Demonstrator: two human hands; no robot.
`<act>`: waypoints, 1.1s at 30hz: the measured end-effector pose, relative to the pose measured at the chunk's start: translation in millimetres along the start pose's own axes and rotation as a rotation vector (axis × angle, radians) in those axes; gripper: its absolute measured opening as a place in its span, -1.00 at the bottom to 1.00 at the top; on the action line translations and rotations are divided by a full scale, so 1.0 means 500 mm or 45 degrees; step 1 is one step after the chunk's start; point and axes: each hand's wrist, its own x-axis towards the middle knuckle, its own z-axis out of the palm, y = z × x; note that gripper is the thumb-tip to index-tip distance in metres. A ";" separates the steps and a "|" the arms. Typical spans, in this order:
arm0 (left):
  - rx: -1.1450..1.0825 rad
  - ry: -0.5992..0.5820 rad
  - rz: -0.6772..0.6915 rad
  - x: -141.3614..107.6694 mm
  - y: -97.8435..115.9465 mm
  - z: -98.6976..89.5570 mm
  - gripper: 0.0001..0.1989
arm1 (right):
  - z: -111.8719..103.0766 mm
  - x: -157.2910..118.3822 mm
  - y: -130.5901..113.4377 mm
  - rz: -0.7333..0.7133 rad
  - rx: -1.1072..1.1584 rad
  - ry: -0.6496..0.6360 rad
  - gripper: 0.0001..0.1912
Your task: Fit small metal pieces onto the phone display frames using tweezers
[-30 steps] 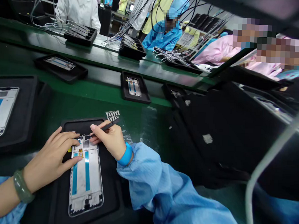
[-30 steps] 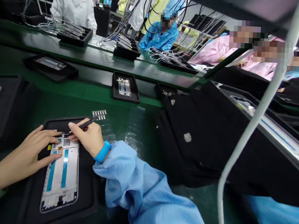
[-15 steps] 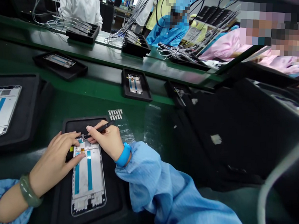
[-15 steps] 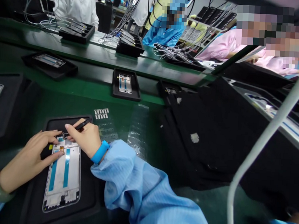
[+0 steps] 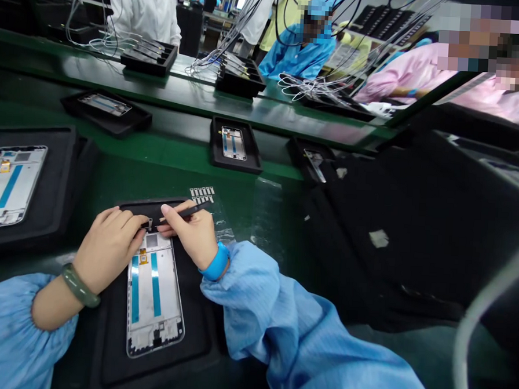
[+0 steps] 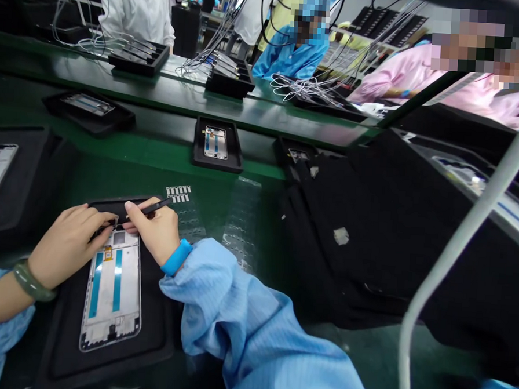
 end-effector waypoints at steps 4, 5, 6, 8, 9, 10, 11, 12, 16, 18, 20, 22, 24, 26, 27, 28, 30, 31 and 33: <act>-0.110 0.027 -0.042 0.000 -0.001 0.000 -0.81 | -0.003 0.001 -0.005 -0.010 0.071 -0.002 -0.66; -0.140 0.043 -0.045 -0.001 -0.001 -0.001 -0.80 | -0.004 0.000 -0.007 -0.011 0.097 -0.002 -0.67; -0.175 0.063 -0.049 -0.003 0.000 -0.002 -0.79 | -0.005 -0.001 -0.009 -0.012 0.121 -0.007 -0.67; -0.252 0.111 -0.067 -0.005 0.004 -0.005 -0.76 | -0.006 -0.003 -0.013 -0.019 0.160 -0.032 -0.68; -0.292 0.134 -0.082 -0.006 0.007 -0.006 -0.77 | -0.005 -0.005 -0.015 -0.022 0.176 -0.052 -0.69; -0.332 0.154 -0.099 -0.006 0.011 -0.007 -0.79 | -0.004 -0.007 -0.016 -0.024 0.187 -0.076 -0.70; -0.370 0.170 -0.118 -0.007 0.014 -0.008 -0.82 | -0.003 -0.009 -0.017 -0.026 0.192 -0.100 -0.70; -0.406 0.182 -0.138 -0.008 0.018 -0.009 -0.84 | -0.001 -0.010 -0.017 -0.030 0.191 -0.121 -0.71; -0.506 0.198 -0.218 -0.011 0.026 -0.007 -0.82 | -0.002 -0.013 -0.017 -0.102 0.113 -0.181 -0.73; -0.535 0.194 -0.247 -0.012 0.027 -0.005 -0.82 | -0.008 -0.011 -0.019 -0.163 0.032 -0.247 -0.76; -0.554 0.181 -0.263 -0.013 0.029 -0.003 -0.83 | -0.016 -0.008 -0.026 -0.270 -0.110 -0.321 -0.79; -0.574 0.160 -0.268 -0.015 0.031 -0.004 -0.83 | -0.022 -0.006 -0.037 -0.395 -0.278 -0.379 -0.82; -0.602 0.134 -0.273 -0.018 0.029 -0.010 -0.84 | -0.022 -0.003 -0.050 -0.444 -0.358 -0.404 -0.83; -0.620 0.123 -0.285 -0.024 0.022 -0.019 -0.80 | -0.016 0.003 -0.060 -0.353 -0.264 -0.355 -0.80; -0.614 0.125 -0.288 -0.028 0.015 -0.023 -0.74 | -0.012 0.008 -0.063 -0.274 -0.172 -0.301 -0.78; -0.594 0.126 -0.285 -0.032 0.007 -0.027 -0.69 | -0.008 0.013 -0.062 -0.191 -0.080 -0.244 -0.75; -0.522 0.105 -0.236 -0.041 -0.011 -0.031 -0.63 | -0.001 0.024 -0.054 -0.041 0.045 -0.184 -0.72; -0.486 0.073 -0.189 -0.045 -0.019 -0.031 -0.63 | 0.001 0.029 -0.046 0.016 0.072 -0.181 -0.72; -0.425 -0.016 -0.085 -0.051 -0.030 -0.029 -0.66 | 0.005 0.035 -0.029 0.100 0.077 -0.196 -0.71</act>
